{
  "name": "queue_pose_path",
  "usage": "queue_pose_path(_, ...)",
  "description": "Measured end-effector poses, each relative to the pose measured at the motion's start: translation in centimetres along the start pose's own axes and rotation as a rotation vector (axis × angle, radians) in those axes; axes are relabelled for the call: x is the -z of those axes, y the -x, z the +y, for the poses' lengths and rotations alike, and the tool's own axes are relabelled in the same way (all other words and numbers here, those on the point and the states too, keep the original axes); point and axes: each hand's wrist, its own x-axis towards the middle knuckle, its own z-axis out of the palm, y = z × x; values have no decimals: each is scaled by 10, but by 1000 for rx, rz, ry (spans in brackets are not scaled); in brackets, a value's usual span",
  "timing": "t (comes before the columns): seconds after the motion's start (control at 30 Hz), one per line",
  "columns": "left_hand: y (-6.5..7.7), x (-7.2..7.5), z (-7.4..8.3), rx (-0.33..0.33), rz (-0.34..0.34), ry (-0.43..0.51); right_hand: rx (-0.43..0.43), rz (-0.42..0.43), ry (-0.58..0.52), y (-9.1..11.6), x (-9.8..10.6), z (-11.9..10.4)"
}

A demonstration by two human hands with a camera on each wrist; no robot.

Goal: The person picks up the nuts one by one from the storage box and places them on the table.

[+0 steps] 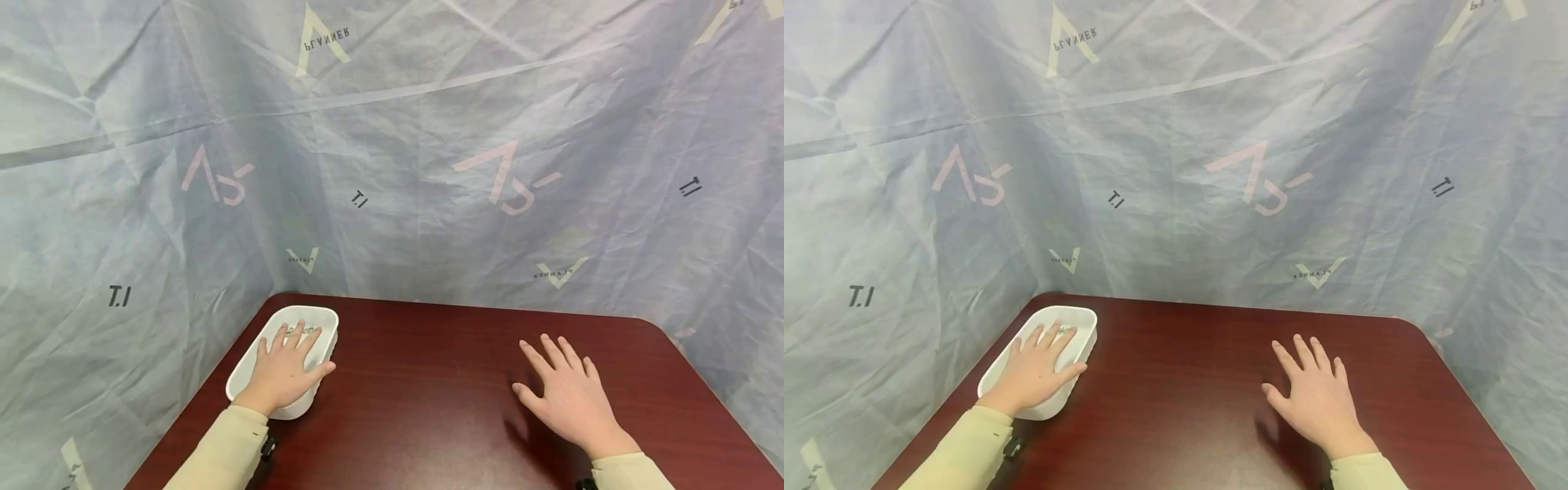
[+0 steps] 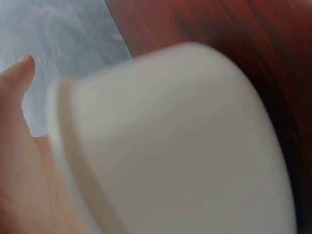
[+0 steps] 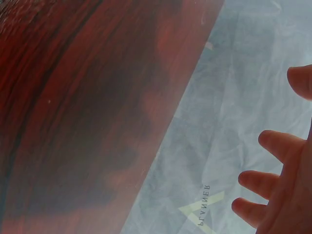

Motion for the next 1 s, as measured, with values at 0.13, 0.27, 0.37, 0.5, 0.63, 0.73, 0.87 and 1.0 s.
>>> queue_pose_path(0.13, 1, 1, -15, 47, -29, 29, -3, 1, -2, 0, -1, 1)
queue_pose_path(0.27, 1, 2, -30, 89, -39, 26, -3, 4, -7, 2, -2, 1)
queue_pose_path(0.37, 0, 3, -39, 111, -40, 25, -3, 13, -6, 3, -3, 2)
queue_pose_path(0.5, -4, 2, -49, 133, -48, 31, -4, 21, -8, 4, -2, 4)
queue_pose_path(0.63, -6, -5, -59, 169, -85, 49, -5, 14, -8, 5, -2, 4)
queue_pose_path(0.73, -6, -7, -62, 189, -118, 72, -4, 9, -6, 5, -3, 4)
queue_pose_path(0.87, -7, -8, -64, 203, -141, 102, -3, 1, -8, 5, -3, 5)
queue_pose_path(1.0, -8, -7, -65, 206, -153, 113, -6, -9, -9, 5, -2, 6)
